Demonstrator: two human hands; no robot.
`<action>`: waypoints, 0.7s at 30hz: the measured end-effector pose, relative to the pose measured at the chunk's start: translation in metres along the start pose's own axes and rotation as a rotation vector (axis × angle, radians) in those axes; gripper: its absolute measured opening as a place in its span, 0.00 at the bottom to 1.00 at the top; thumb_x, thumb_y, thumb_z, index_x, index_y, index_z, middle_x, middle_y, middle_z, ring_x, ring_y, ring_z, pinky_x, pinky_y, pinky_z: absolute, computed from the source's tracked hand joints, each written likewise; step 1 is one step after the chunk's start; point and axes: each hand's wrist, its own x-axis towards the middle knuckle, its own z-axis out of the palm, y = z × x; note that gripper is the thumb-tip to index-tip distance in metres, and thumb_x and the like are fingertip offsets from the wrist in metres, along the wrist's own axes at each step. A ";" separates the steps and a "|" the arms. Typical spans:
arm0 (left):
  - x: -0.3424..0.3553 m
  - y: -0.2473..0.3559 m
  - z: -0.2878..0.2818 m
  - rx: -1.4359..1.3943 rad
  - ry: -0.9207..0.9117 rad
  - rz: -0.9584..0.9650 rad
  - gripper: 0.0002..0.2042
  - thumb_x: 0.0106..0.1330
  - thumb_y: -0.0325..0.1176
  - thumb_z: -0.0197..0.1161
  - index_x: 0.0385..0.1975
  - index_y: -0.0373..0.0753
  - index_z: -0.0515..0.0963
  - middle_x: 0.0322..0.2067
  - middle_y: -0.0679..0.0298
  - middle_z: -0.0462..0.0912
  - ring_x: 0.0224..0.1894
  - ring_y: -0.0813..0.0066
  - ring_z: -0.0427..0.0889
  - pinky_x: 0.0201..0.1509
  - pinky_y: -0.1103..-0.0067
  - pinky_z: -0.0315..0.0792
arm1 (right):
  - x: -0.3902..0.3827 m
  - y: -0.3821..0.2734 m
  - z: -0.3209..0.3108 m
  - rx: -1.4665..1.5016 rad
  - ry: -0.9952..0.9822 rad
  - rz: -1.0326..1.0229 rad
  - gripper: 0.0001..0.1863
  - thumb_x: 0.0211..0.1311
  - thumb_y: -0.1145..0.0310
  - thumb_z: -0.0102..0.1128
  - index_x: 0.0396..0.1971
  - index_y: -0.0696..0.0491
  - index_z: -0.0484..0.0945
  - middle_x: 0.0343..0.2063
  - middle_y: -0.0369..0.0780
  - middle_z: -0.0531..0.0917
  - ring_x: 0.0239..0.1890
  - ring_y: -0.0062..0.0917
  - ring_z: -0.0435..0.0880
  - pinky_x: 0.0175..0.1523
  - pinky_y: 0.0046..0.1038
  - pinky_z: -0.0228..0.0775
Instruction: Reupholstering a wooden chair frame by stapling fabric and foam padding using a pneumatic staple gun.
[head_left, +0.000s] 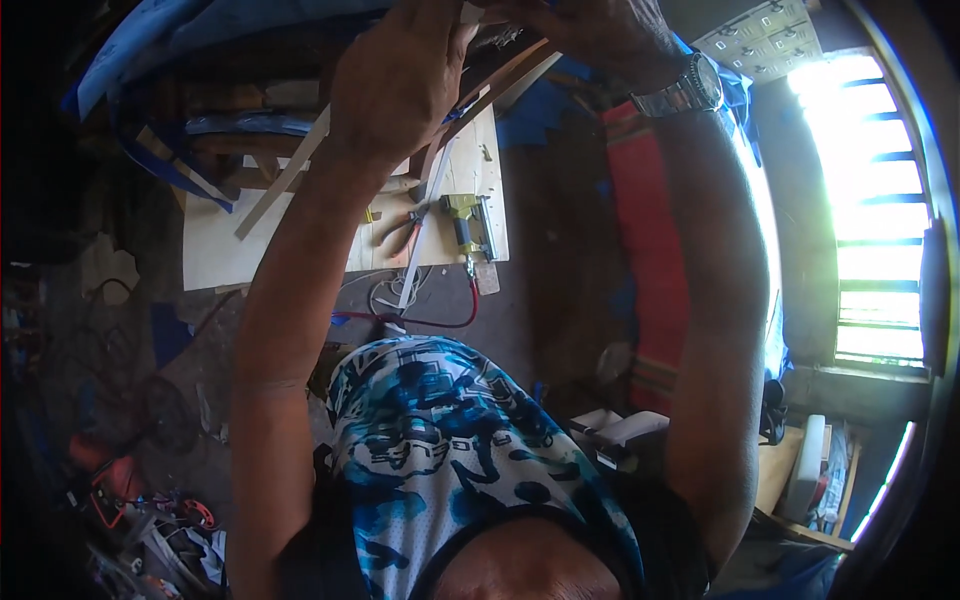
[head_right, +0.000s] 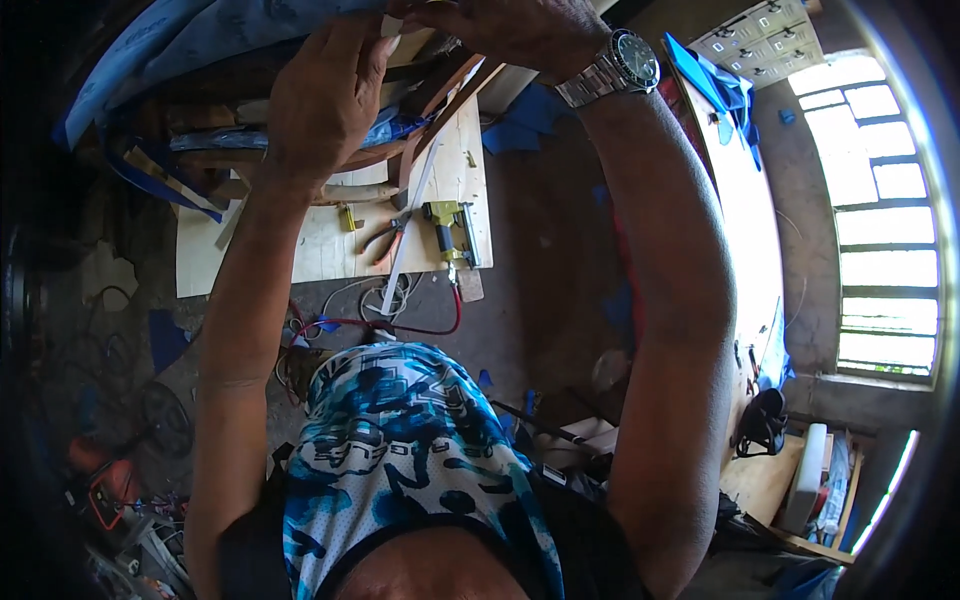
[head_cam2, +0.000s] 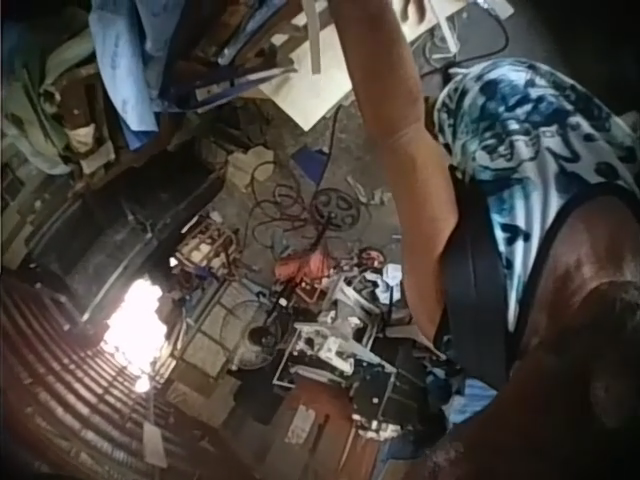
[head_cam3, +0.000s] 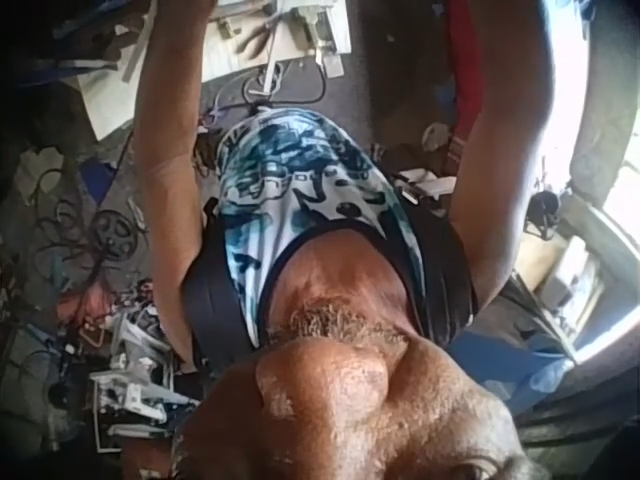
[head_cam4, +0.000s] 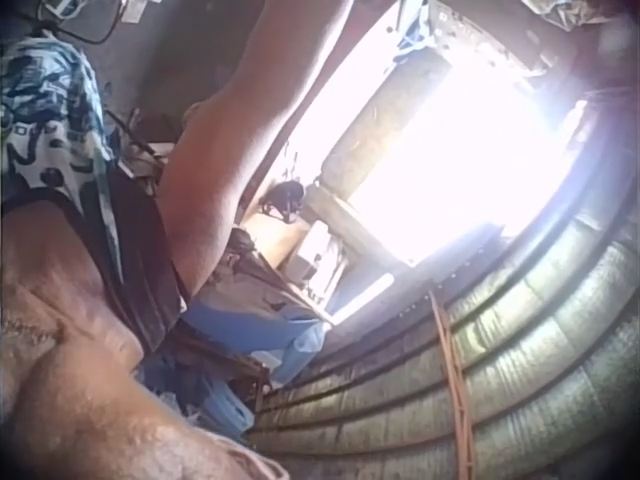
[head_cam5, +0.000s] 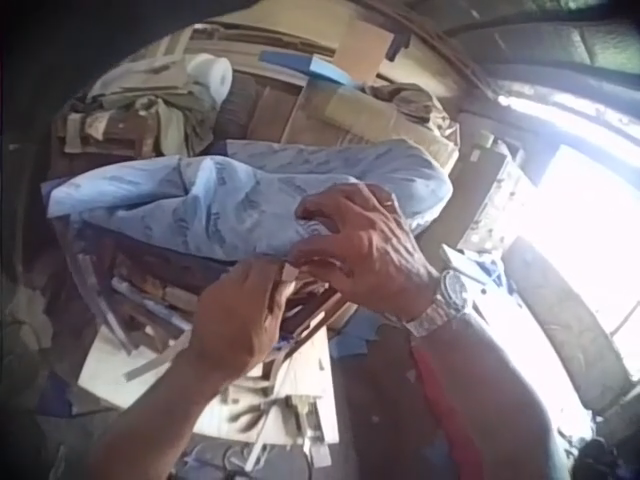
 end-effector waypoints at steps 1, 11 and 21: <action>-0.001 0.000 -0.002 0.041 -0.006 0.016 0.05 0.69 0.30 0.60 0.40 0.39 0.73 0.30 0.52 0.77 0.30 0.48 0.80 0.30 0.60 0.75 | 0.001 -0.002 0.001 0.006 0.000 -0.002 0.11 0.46 0.63 0.75 0.33 0.44 0.88 0.49 0.37 0.81 0.57 0.33 0.76 0.62 0.41 0.63; -0.001 -0.001 0.001 0.080 0.025 0.093 0.04 0.70 0.30 0.59 0.39 0.39 0.73 0.28 0.53 0.76 0.28 0.51 0.80 0.29 0.62 0.75 | 0.001 -0.003 0.003 -0.035 0.044 -0.053 0.13 0.45 0.62 0.75 0.33 0.44 0.87 0.47 0.37 0.81 0.55 0.33 0.76 0.61 0.41 0.63; 0.010 -0.007 -0.028 -0.388 -0.170 -0.335 0.12 0.70 0.35 0.61 0.39 0.30 0.76 0.30 0.46 0.82 0.33 0.48 0.83 0.37 0.63 0.74 | 0.015 -0.005 0.003 0.033 0.008 -0.042 0.13 0.46 0.62 0.75 0.35 0.44 0.88 0.48 0.38 0.82 0.55 0.35 0.78 0.60 0.41 0.65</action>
